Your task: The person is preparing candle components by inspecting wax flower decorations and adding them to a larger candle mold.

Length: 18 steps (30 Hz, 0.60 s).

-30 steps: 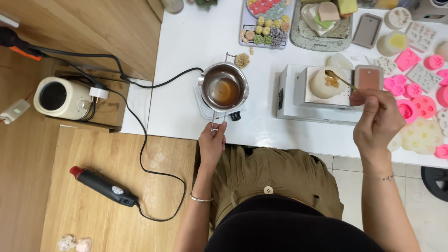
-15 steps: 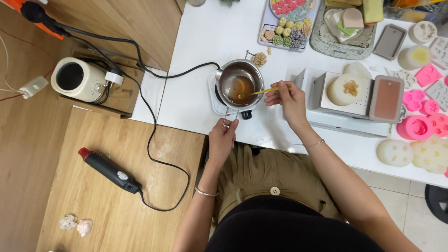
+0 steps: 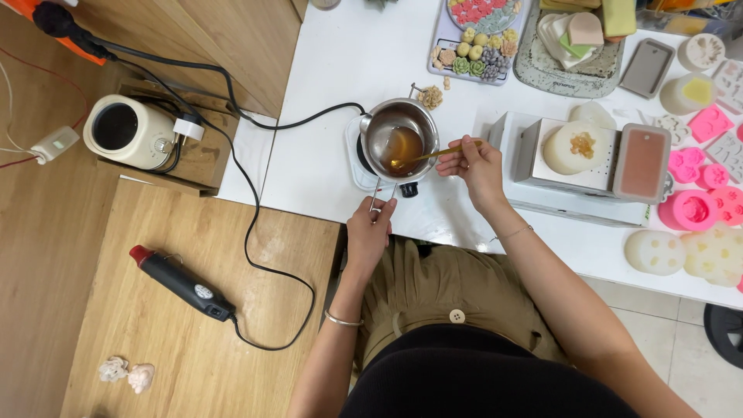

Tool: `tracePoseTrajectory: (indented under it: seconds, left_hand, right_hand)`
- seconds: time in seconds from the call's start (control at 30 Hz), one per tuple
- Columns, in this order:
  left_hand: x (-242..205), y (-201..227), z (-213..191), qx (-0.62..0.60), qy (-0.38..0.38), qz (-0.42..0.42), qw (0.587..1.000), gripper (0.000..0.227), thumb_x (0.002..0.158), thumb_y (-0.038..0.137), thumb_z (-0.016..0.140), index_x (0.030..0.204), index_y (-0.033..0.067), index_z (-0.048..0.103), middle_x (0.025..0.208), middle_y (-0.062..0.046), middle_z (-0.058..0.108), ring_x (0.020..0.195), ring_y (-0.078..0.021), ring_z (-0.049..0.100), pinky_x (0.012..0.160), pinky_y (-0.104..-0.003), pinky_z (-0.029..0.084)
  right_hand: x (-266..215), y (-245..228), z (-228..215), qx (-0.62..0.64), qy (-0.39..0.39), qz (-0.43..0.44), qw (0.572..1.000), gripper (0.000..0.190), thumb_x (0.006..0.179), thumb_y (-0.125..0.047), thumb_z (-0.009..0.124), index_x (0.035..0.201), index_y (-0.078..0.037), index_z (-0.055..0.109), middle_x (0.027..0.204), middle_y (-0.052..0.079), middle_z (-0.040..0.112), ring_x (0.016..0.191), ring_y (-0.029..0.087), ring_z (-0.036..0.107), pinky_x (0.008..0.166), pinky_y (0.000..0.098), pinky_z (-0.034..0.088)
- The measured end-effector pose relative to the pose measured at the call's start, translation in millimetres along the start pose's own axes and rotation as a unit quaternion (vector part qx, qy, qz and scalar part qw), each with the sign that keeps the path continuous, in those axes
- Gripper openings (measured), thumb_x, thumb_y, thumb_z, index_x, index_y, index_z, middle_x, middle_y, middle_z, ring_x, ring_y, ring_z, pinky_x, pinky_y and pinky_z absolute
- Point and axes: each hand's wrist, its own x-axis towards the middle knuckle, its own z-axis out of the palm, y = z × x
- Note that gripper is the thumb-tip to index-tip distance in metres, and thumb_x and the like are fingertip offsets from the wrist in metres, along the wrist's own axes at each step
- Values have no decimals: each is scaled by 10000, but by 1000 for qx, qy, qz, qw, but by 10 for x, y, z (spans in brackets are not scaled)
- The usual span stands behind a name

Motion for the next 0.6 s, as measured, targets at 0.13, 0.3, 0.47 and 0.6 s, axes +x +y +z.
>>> tracePoseTrajectory:
  seconds: [0.13,0.3,0.47,0.6]
  left_hand:
    - [-17,48,-5,13,-1,-5,1000,302,985,300,670,913,11,613,539,-29,571,416,-87,481,403,-274,367]
    - [-7,34,1,14,-1,-10,1000,298,984,299,671,923,12,619,544,-28,570,423,-84,478,404,-271,364]
    - [16,-15,3,-2,-4,-9,1000,296,989,296,668,916,14,612,548,-23,562,430,-80,478,408,-265,366]
    - [29,-32,4,-1,-11,-6,1000,294,993,292,665,908,17,607,547,-18,555,429,-79,472,410,-263,363]
  right_hand:
    - [-39,-59,-52,34,-2,4,999,369,1128,-265,400,1074,49,586,907,198,707,770,270,730,738,394,636]
    - [-111,-252,-97,66,-6,-6,998,366,1121,-266,416,1072,50,594,914,203,709,782,281,735,749,401,635]
    - [-294,-566,-201,80,1,-39,996,371,1138,-281,433,1083,45,602,926,202,703,800,276,724,754,386,626]
    - [-516,-849,-436,95,22,-67,993,354,1141,-269,454,1097,45,611,941,202,707,806,276,721,753,380,616]
